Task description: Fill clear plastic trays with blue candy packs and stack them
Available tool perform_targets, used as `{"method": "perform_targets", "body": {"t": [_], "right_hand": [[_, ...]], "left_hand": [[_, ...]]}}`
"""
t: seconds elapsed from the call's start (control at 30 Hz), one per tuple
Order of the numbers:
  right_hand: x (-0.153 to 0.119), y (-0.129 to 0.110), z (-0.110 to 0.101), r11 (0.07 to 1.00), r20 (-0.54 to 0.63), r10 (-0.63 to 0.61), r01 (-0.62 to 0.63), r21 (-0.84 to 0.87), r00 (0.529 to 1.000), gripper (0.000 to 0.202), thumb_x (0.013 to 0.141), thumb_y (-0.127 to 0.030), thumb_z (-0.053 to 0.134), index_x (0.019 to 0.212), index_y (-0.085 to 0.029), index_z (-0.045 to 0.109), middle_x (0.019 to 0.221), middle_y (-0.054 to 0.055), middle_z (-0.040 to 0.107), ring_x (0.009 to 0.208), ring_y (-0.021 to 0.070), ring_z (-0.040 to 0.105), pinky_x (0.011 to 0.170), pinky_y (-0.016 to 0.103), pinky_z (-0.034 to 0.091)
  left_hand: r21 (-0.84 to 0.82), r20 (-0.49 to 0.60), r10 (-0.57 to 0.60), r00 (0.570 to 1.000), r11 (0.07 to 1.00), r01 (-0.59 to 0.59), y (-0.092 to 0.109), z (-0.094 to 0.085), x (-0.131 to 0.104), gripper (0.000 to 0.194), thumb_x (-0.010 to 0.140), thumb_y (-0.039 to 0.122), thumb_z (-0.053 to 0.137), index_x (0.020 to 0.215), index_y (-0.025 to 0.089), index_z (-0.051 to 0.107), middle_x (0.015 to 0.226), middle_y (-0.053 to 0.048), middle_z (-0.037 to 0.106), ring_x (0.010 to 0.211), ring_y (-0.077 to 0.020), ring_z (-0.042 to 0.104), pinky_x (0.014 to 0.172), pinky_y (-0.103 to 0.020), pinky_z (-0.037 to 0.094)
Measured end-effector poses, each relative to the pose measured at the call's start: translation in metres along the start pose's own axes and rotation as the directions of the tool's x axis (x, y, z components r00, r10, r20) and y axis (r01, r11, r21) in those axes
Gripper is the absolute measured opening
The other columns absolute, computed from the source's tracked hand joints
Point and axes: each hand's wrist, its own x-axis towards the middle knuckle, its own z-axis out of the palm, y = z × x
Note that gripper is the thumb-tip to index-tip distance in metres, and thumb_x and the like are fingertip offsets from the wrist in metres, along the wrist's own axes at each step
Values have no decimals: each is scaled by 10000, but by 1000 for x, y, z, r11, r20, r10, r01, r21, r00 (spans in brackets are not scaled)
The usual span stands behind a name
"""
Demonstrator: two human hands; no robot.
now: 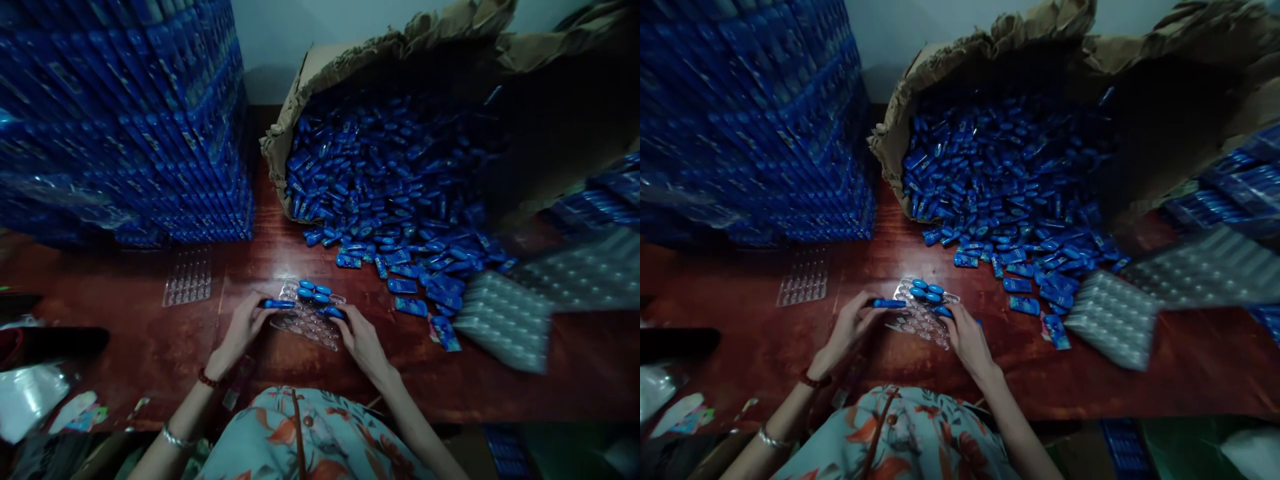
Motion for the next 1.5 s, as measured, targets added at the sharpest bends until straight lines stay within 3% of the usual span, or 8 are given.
{"method": "perform_targets", "body": {"t": [0.2, 0.33, 0.7, 0.87, 1.03, 1.27, 1.4, 1.5], "right_hand": [[20, 3, 8, 947, 88, -260, 272, -170, 961, 263, 903, -142, 401, 1109, -173, 561, 980, 98, 619, 936, 183, 607, 814, 301, 512], [20, 11, 10, 955, 70, -253, 261, -145, 965, 260, 905, -147, 404, 1110, -183, 560, 951, 86, 611, 898, 175, 606, 798, 297, 509], [35, -22, 6, 831, 402, -164, 346, -436, 901, 320, 837, -57, 439, 1098, -177, 579, 954, 107, 612, 867, 198, 593, 729, 308, 495], [28, -2, -4, 851, 273, -255, 350, -392, 927, 269, 890, -208, 476, 1134, -219, 588, 928, 74, 645, 837, 162, 614, 754, 266, 482], [50, 41, -22, 867, 16, -68, 66, -494, 998, 421, 864, -85, 375, 1228, -221, 536, 1025, 80, 613, 968, 191, 555, 774, 280, 486], [109, 38, -6, 672, 125, 111, 18, -740, 986, 449, 837, -33, 356, 1260, -127, 473, 1100, 171, 563, 935, 249, 562, 726, 346, 471], [100, 31, -2, 661, 96, 193, -57, -748, 977, 322, 835, -31, 350, 1071, -81, 563, 1018, 201, 582, 814, 240, 615, 612, 309, 461], [80, 36, -18, 669, 117, 255, -88, -738, 960, 250, 813, -72, 442, 1030, -100, 562, 966, 172, 607, 738, 215, 632, 575, 281, 450]], "left_hand": [[125, -31, 172, 985, 978, -167, 9, 38, 1, 198, 917, 218, 416, 1058, 179, 550, 971, -83, 590, 867, -166, 592, 743, -287, 504], [315, 109, 260, 959, 907, -281, 7, 45, 6, 234, 918, 173, 381, 1073, 172, 557, 935, -83, 588, 837, -175, 583, 733, -300, 504], [471, 496, 228, 838, 740, -480, 33, 53, 29, 250, 871, 72, 379, 1016, 158, 563, 992, -101, 587, 919, -216, 565, 799, -358, 476], [470, 426, 319, 847, 721, -508, 32, 42, 25, 261, 913, 162, 386, 1125, 183, 537, 1027, -99, 593, 922, -210, 565, 793, -345, 456], [434, 193, 356, 914, 805, -405, 29, 25, 62, 267, 936, 321, 386, 1069, 196, 581, 883, -72, 611, 808, -188, 573, 719, -303, 442], [395, 106, 16, 994, 917, -57, 13, 70, 179, 255, 876, 303, 519, 1069, 139, 544, 1053, -122, 557, 913, -226, 574, 778, -332, 462], [351, 128, 60, 990, 931, -102, 0, 92, 189, 172, 862, 158, 510, 1029, 145, 549, 1128, -117, 503, 967, -205, 556, 825, -328, 460], [287, 150, 70, 986, 952, -112, -17, 85, 172, 162, 862, 122, 493, 1008, 142, 561, 1076, -99, 510, 942, -178, 561, 832, -304, 465]]}}
